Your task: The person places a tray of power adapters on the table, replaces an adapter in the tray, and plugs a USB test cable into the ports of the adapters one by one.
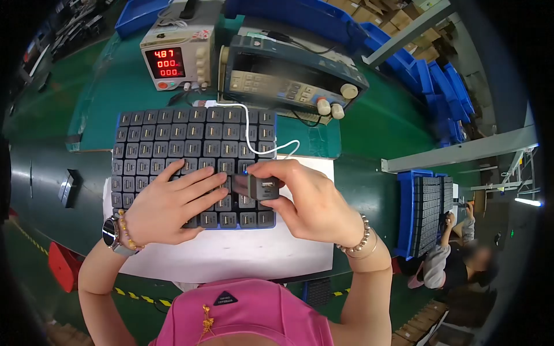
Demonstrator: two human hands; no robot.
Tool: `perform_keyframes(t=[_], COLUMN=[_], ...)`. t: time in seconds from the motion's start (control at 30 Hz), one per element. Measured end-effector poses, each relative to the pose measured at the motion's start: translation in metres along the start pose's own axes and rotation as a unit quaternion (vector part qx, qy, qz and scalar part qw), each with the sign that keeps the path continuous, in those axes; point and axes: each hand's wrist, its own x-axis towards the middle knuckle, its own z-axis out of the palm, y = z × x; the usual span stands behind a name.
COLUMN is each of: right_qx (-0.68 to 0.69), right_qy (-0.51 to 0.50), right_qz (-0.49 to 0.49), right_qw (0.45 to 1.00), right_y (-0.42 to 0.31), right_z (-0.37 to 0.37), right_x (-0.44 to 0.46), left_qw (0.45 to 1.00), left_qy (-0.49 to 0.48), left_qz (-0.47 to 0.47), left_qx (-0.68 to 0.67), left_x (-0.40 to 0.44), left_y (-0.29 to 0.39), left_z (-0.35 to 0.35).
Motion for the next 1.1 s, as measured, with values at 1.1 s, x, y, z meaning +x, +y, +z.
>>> perform_keyframes(t=[1.1], right_qx=[-0.070], right_qy=[-0.006], right_qz=[-0.118], right_qw=[0.991], right_y=[0.001], right_z=[-0.008], right_x=[0.000], left_qw=[1.000], left_qy=[-0.018], left_qz=[-0.008], left_qx=[0.013], left_x=[0.005], left_y=[0.004], left_z=[0.000])
